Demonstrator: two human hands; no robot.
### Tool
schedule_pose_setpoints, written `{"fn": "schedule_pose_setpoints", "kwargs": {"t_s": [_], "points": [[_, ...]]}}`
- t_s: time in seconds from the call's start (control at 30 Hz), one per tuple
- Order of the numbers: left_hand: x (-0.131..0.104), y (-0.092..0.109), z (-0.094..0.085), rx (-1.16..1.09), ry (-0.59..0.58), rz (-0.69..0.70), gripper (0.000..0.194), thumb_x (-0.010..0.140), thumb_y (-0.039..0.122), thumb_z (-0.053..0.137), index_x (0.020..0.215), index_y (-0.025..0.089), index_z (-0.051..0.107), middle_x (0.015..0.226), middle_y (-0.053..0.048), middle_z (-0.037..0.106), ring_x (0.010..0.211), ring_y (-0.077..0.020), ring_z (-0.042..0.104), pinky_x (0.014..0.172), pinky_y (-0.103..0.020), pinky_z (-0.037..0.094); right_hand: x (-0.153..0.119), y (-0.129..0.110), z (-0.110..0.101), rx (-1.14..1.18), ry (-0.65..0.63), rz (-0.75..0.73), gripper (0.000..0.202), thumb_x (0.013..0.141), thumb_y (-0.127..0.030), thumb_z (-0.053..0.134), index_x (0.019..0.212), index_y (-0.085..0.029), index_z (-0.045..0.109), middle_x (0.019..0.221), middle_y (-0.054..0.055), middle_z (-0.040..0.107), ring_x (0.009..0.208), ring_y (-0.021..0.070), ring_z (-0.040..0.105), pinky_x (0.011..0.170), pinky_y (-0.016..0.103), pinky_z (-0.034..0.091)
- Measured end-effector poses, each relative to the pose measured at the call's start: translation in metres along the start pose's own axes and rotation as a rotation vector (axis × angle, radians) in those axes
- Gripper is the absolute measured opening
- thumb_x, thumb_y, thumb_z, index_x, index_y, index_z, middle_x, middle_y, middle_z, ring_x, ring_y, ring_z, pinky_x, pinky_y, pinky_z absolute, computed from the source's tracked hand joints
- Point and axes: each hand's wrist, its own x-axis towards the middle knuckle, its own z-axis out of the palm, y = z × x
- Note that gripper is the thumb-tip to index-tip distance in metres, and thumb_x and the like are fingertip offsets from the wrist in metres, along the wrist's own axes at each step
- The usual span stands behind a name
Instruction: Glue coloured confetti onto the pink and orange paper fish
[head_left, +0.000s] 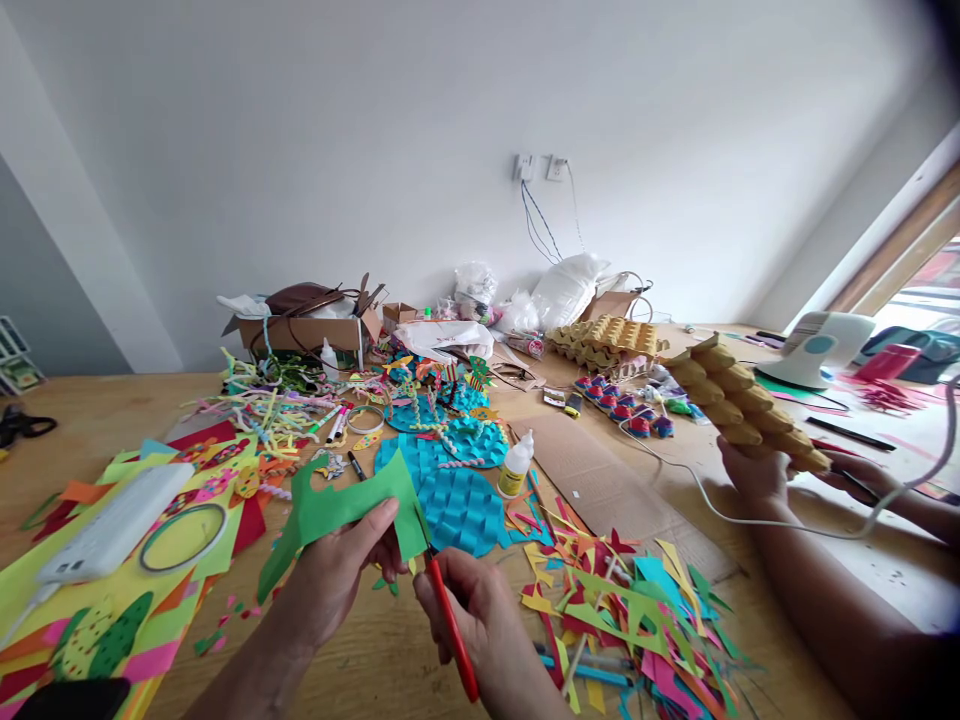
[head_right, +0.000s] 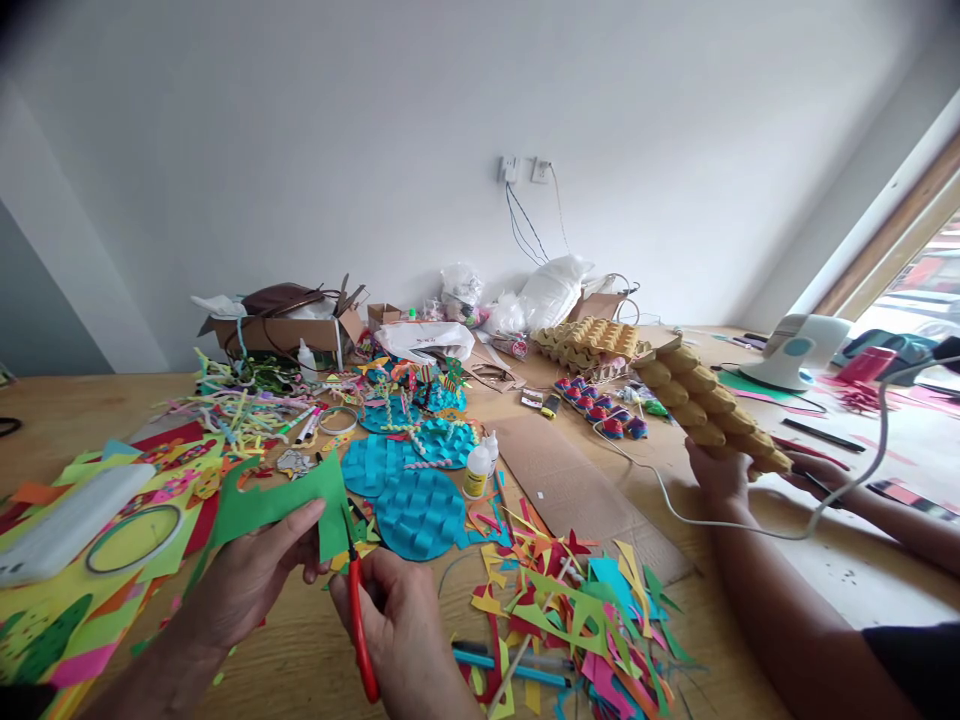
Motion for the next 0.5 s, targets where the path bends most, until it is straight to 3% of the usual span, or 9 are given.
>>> {"fn": "schedule_pose_setpoints", "kwargs": {"t_s": [0.23,0.5], "points": [[-0.0009,-0.0032,0.0033,-0.021,-0.041,-0.004,0.020,0.072,0.031,0.061,0.062,0.015,0.055,0.050,0.003,0.055,0.043,-0.0104,0.051,0.038,-0.019,0.041,-0.0005,-0.0028,-0.0007,0.101,-0.039,0.048,0.038,0.076,-0.051,0.045,0.065,-0.015,0.048,0.048,-0.006,0.036,0.039,0.0058,0.038,0.036,0.016,0.032],[-0.0012,-0.0067,0.0025,-0.031,-0.038,0.003,0.018,0.072,0.030,0.061,0.063,0.015,0.055,0.049,0.003,0.055,0.042,-0.0103,0.050,0.037,-0.019,0.039,0.0010,-0.0004,-0.0009,0.088,-0.021,0.048,0.046,0.073,-0.059,0.043,0.065,-0.014,0.050,0.046,-0.006,0.035,0.037,0.0059,0.036,0.035,0.017,0.030]]}}
